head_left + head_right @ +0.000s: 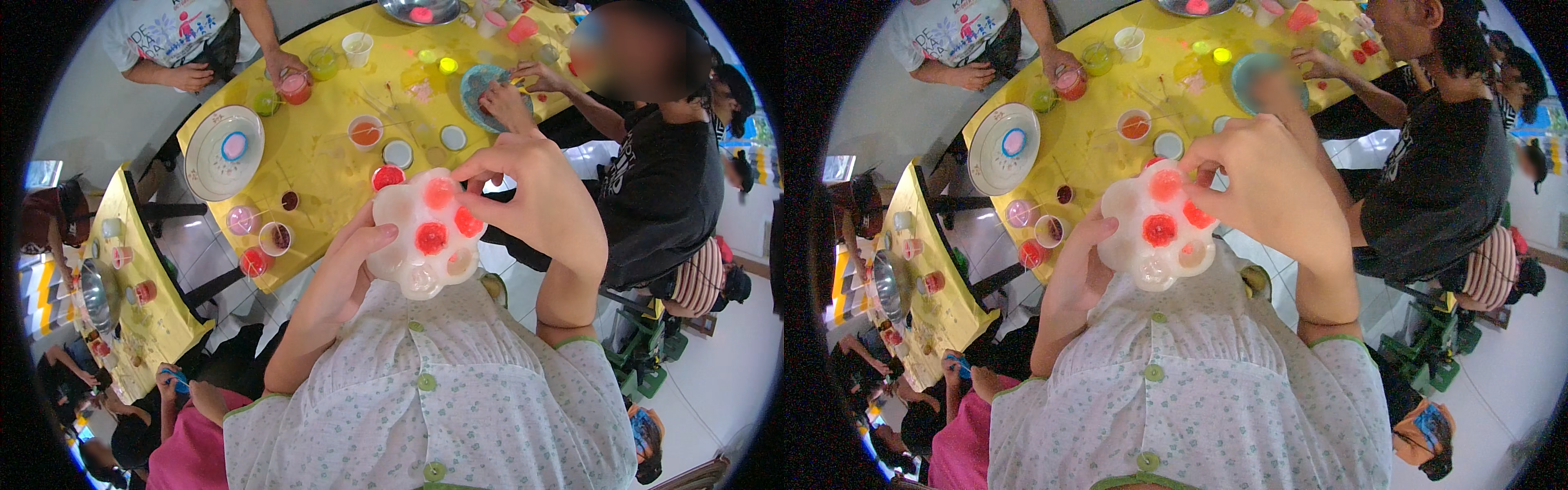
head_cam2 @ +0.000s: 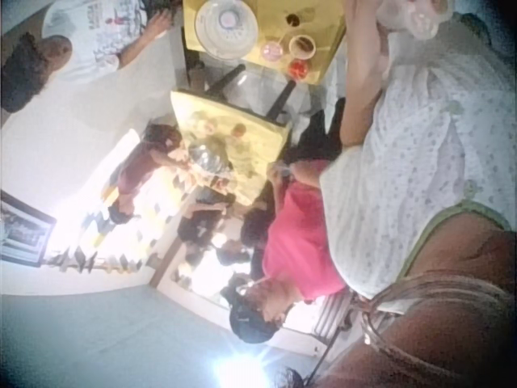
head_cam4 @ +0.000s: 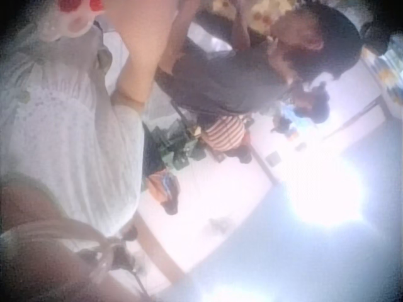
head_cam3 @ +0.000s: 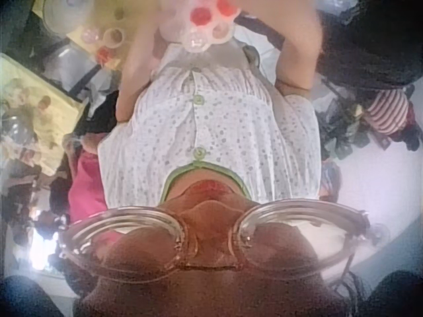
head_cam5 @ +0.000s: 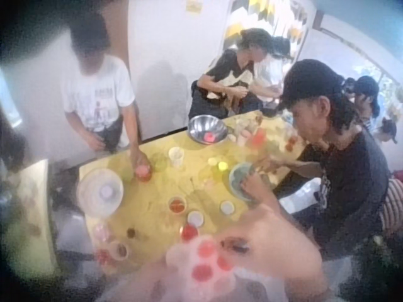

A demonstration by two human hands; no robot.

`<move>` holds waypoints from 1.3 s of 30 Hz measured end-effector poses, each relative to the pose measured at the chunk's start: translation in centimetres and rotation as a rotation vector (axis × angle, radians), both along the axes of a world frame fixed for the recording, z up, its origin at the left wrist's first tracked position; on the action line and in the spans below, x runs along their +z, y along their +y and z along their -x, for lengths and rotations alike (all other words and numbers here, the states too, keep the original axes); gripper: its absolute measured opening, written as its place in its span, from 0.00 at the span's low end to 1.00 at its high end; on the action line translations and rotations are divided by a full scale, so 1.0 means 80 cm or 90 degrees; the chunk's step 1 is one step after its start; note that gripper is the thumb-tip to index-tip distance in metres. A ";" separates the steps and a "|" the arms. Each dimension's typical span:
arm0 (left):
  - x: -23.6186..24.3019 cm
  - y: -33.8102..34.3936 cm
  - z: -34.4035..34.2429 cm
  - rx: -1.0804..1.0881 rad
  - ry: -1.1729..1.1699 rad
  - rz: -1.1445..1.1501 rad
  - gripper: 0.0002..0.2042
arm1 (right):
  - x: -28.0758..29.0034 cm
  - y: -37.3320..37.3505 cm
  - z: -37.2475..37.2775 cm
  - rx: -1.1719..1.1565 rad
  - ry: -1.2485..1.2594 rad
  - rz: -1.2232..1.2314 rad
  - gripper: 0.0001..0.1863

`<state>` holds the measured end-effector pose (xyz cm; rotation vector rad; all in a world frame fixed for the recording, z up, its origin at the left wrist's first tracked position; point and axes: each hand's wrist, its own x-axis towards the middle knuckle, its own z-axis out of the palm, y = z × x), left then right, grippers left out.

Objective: The person holds a white silicone mold with red liquid in its cavities and repeatedly presses the mold to release small, round red candy pieces. The person handles the mold with both hands, occasionally showing the released candy to a person across the table.

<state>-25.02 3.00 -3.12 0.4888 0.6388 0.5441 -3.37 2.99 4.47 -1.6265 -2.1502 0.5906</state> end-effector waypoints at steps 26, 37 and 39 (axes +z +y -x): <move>-0.035 0.011 -0.002 -0.036 0.042 0.039 0.29 | -0.038 0.013 0.002 -0.032 -0.048 0.007 0.05; -0.076 0.030 -0.003 -0.033 0.004 0.075 0.31 | -0.066 0.047 0.003 -0.019 -0.072 0.129 0.07; -0.091 0.030 0.001 -0.021 -0.016 0.082 0.31 | -0.070 0.053 -0.004 -0.008 -0.033 0.159 0.07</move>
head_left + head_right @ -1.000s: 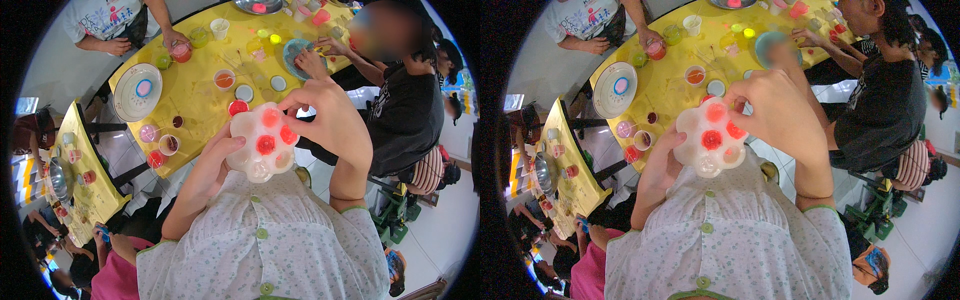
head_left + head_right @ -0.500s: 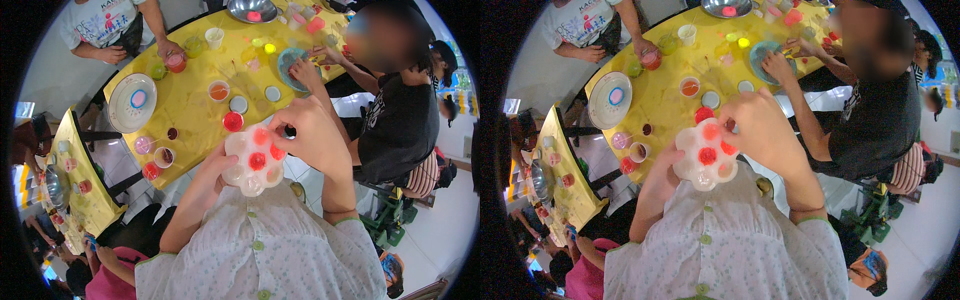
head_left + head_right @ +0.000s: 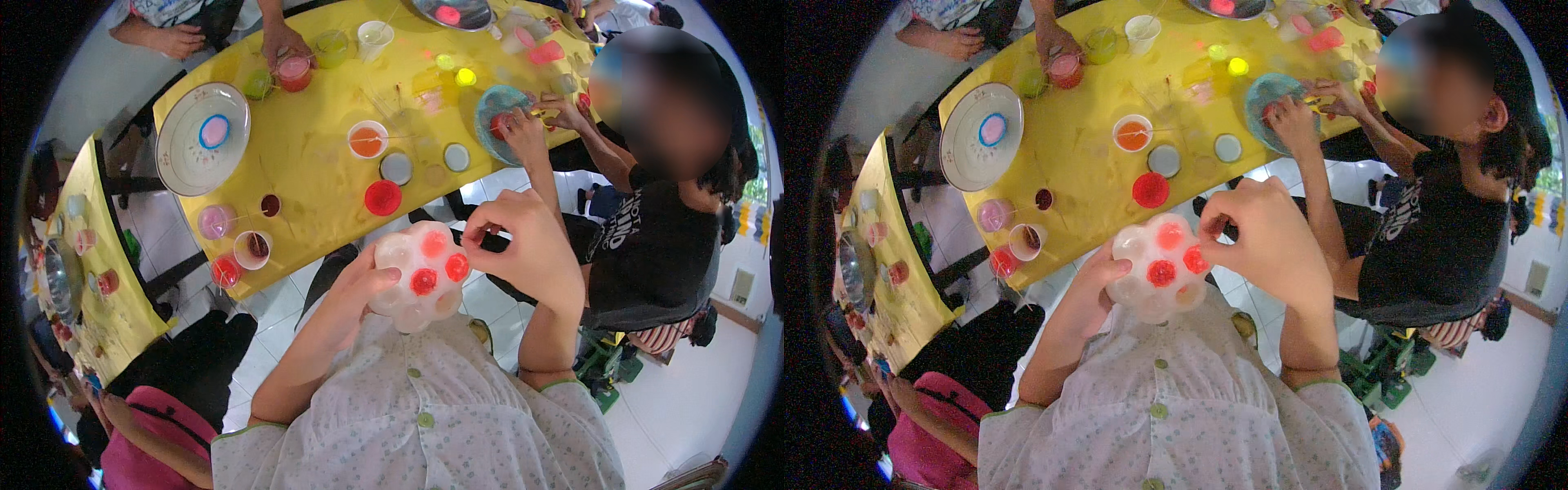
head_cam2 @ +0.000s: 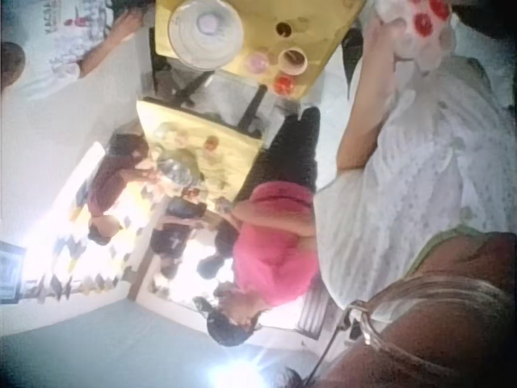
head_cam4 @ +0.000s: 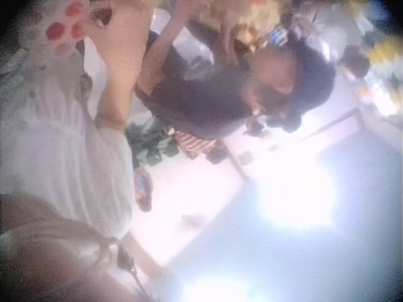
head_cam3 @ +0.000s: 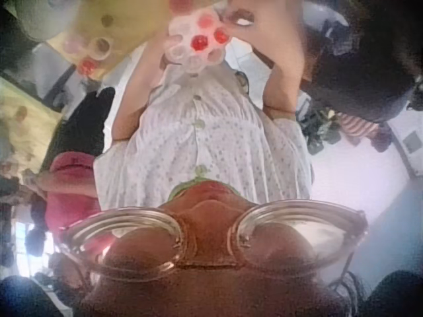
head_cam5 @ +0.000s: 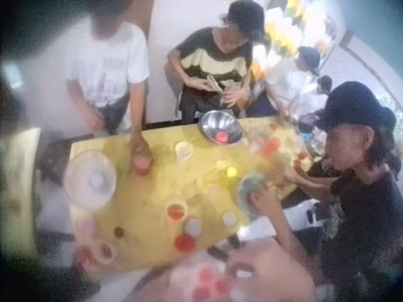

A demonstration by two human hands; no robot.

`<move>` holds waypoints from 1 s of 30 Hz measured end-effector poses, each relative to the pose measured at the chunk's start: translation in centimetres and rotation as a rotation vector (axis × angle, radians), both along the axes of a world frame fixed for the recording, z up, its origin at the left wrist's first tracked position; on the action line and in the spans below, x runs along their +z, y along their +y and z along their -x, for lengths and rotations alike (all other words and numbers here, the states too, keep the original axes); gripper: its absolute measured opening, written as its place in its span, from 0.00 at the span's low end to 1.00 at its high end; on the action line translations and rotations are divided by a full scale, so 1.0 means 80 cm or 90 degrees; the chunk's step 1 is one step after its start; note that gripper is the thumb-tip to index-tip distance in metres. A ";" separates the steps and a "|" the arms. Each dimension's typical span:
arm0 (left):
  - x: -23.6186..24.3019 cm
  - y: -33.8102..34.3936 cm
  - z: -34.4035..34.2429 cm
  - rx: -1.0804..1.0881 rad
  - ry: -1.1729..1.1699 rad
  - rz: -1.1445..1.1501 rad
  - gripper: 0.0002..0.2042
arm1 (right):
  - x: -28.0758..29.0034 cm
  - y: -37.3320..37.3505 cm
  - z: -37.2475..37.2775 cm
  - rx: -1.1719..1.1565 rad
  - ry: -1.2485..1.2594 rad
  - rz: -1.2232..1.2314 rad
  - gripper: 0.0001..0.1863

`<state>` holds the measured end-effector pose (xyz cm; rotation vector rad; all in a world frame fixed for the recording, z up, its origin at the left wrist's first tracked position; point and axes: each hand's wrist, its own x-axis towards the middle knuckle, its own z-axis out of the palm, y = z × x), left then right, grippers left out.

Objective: The person holds a white silicone mold with red liquid in its cavities and repeatedly presses the mold to release small, round red candy pieces. The person handles the mold with both hands, occasionally showing the released candy to a person across the table.

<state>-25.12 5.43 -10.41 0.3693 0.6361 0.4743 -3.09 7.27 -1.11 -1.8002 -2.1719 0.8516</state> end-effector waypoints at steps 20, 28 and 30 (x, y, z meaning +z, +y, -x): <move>-0.002 -0.004 0.039 0.147 0.099 0.076 0.29 | -0.297 0.144 -0.086 -0.320 -0.146 -0.157 0.08; 0.010 0.001 0.035 0.120 0.074 0.066 0.29 | -0.271 0.122 -0.087 -0.191 -0.067 -0.146 0.15; 0.013 0.002 0.033 0.119 0.084 0.055 0.29 | -0.231 0.095 -0.074 -0.220 0.046 -0.110 0.15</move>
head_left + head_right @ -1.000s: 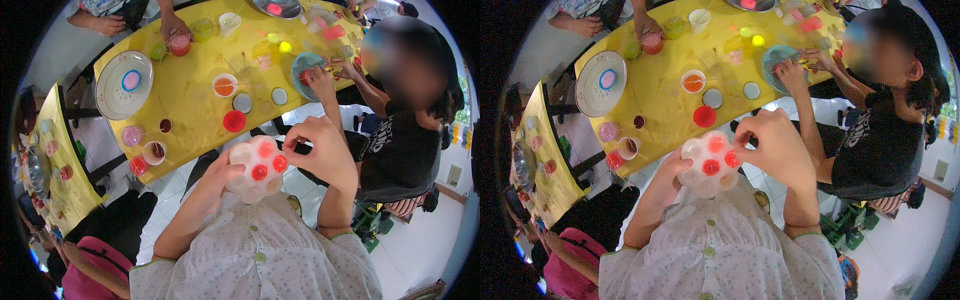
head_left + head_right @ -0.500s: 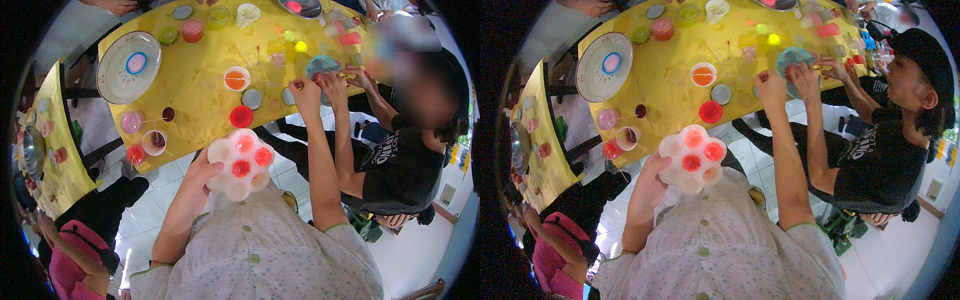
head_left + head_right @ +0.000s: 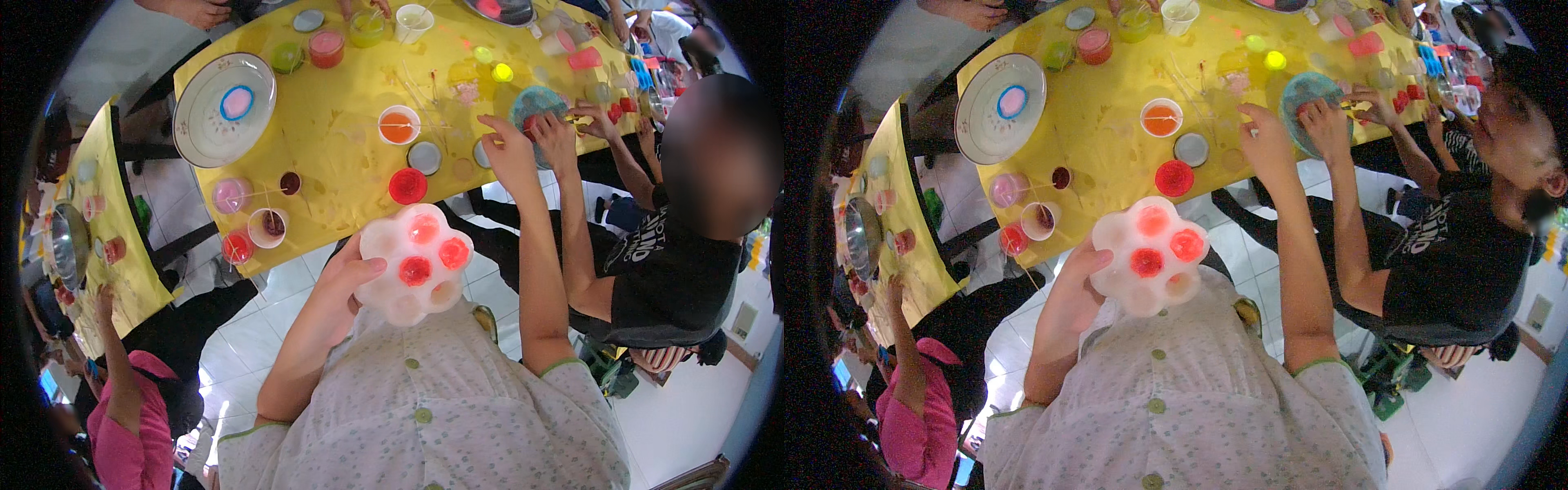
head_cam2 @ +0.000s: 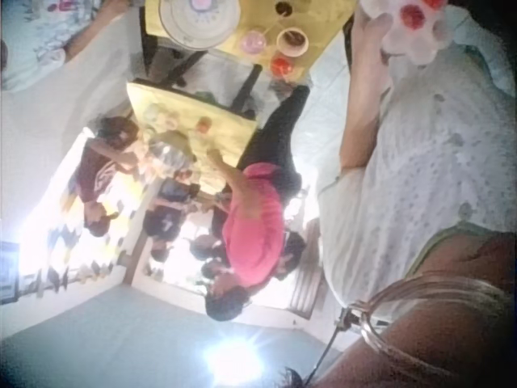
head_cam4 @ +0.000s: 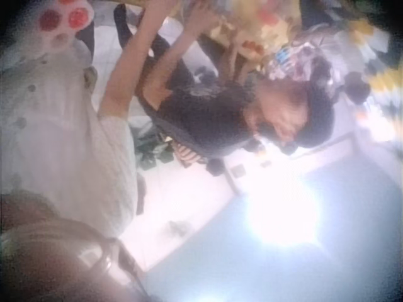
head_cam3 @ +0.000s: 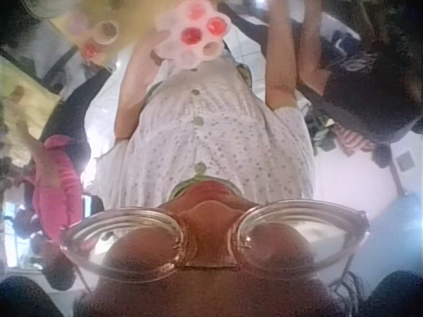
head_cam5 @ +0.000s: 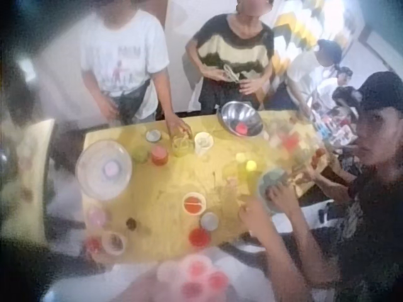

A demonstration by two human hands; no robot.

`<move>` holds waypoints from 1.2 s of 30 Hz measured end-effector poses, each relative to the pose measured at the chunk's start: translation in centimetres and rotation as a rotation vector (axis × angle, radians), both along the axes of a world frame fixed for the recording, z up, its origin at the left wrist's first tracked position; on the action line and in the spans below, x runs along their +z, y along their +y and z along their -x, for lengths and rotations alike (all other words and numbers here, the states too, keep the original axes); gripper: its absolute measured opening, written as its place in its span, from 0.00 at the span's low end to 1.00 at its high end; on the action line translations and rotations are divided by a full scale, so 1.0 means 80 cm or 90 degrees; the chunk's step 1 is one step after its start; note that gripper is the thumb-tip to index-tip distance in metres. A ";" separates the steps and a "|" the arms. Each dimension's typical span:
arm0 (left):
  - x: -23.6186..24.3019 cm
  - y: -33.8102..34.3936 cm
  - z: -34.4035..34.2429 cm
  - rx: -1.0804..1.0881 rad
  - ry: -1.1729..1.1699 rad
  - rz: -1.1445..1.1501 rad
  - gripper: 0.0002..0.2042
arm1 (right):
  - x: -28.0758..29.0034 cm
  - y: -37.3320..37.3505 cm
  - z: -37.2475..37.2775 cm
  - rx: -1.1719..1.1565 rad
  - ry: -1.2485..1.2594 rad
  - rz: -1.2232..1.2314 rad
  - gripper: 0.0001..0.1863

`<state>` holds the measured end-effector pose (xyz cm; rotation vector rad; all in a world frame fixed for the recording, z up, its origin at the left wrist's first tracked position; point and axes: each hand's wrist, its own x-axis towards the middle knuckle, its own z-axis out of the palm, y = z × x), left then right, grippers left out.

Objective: The person holds a white silicone mold with red liquid in its cavities and repeatedly presses the mold to release small, round red candy pieces. The person handles the mold with both hands, occasionally showing the released candy to a person across the table.

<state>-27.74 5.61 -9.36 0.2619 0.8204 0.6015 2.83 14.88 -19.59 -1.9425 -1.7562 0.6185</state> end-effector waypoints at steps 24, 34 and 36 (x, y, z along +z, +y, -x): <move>0.043 0.001 -0.035 -0.127 -0.001 -0.166 0.27 | 0.234 -0.128 0.081 0.191 0.213 -0.099 0.07; 0.056 -0.018 -0.017 -0.004 0.003 -0.217 0.26 | 0.245 -0.120 0.136 0.169 0.201 -0.121 0.07; 0.063 -0.020 -0.010 0.012 0.013 -0.221 0.26 | 0.251 -0.115 0.146 0.185 0.192 -0.129 0.07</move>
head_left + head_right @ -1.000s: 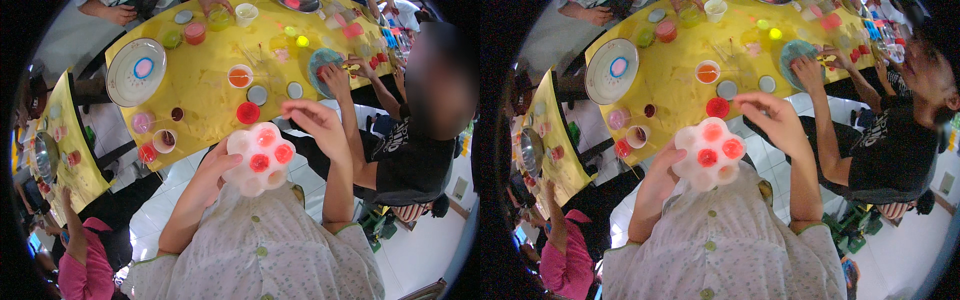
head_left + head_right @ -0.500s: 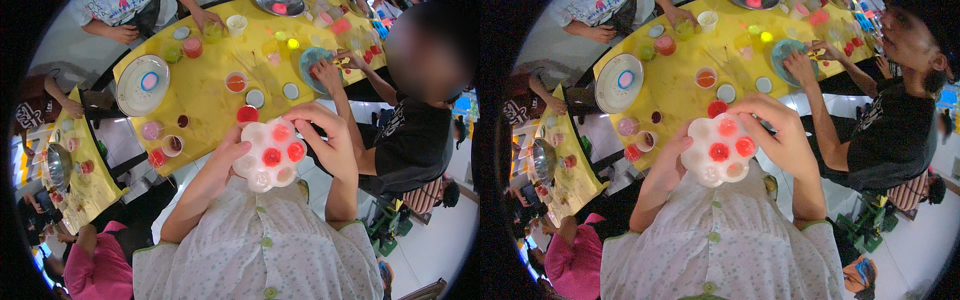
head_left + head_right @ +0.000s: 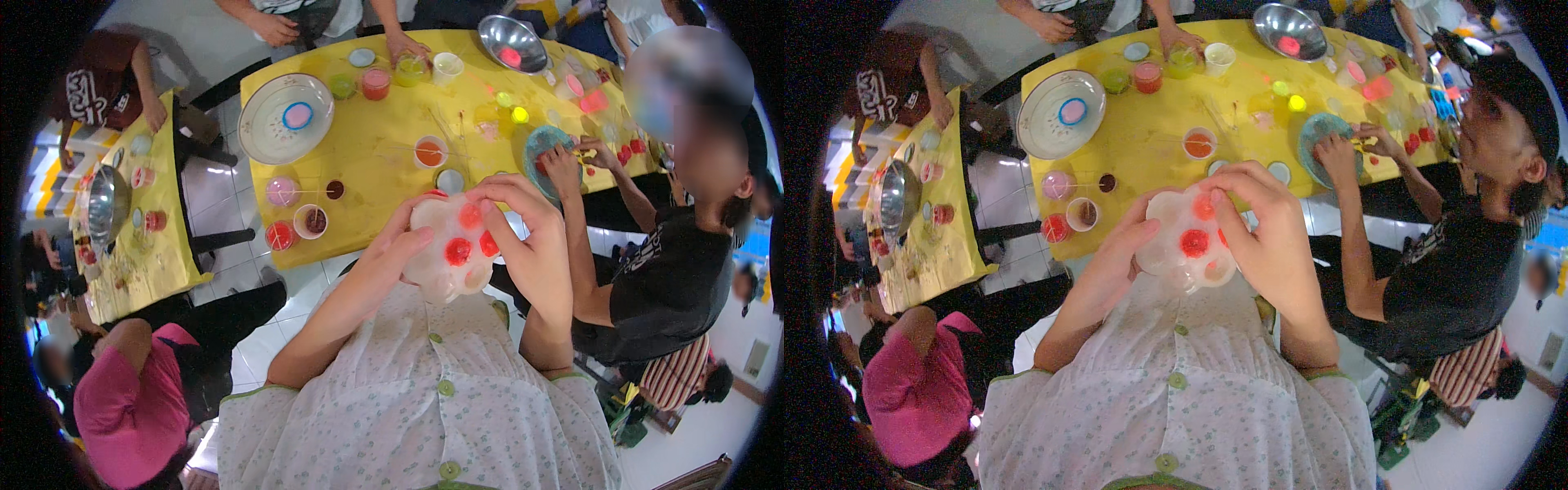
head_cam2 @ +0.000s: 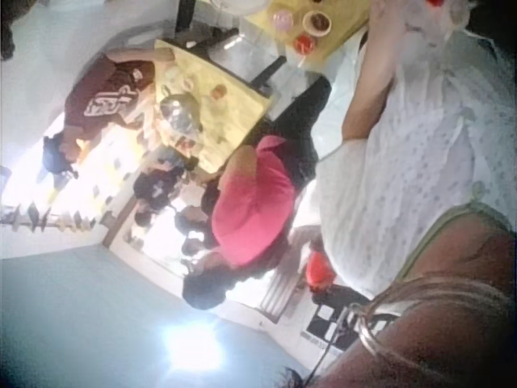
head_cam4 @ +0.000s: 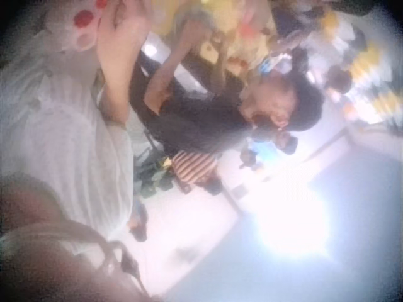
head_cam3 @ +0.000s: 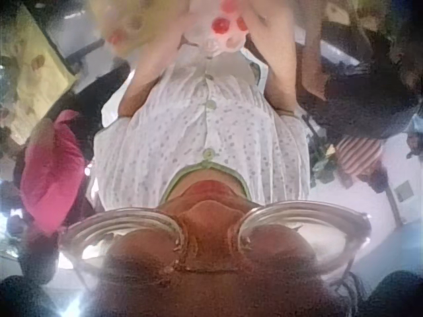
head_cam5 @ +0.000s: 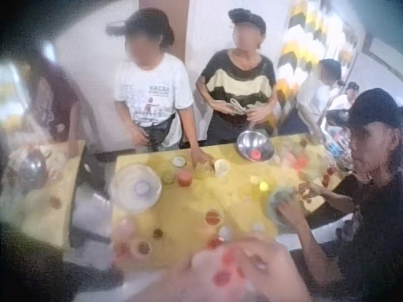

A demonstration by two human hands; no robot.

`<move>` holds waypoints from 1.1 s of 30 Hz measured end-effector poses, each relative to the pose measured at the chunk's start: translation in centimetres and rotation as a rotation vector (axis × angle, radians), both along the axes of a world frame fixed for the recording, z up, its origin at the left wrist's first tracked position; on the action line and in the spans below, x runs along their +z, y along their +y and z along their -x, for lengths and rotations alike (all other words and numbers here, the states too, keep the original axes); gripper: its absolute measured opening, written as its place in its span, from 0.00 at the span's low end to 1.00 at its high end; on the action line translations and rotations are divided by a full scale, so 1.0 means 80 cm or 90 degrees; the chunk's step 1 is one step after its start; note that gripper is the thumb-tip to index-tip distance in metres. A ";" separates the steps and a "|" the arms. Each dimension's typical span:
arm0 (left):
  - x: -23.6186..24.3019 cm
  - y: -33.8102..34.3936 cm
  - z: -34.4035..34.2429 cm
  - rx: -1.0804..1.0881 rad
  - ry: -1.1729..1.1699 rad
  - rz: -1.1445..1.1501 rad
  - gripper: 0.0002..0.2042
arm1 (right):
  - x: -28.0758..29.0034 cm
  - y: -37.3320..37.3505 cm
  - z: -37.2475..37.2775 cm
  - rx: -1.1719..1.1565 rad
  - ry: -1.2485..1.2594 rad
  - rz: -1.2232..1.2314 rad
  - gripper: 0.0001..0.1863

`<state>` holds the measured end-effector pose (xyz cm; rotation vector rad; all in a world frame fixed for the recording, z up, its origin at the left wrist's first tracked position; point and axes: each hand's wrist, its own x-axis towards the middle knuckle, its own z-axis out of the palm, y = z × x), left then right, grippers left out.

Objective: The person holds a white silicone mold with red liquid in its cavities and repeatedly presses the mold to release small, round red candy pieces. The person handles the mold with both hands, occasionally showing the released candy to a person across the table.

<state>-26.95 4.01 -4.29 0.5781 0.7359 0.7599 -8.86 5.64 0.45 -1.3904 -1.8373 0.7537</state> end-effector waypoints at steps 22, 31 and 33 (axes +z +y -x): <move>-0.044 -0.085 0.021 0.322 0.116 -0.256 0.27 | 0.000 0.010 0.079 0.289 -0.050 0.014 0.08; -0.049 -0.153 0.006 0.423 0.147 -0.152 0.27 | -0.012 -0.010 0.098 0.485 -0.055 0.025 0.08; -0.013 -0.179 0.007 0.454 0.191 -0.113 0.27 | -0.017 -0.016 0.101 0.502 -0.054 0.032 0.07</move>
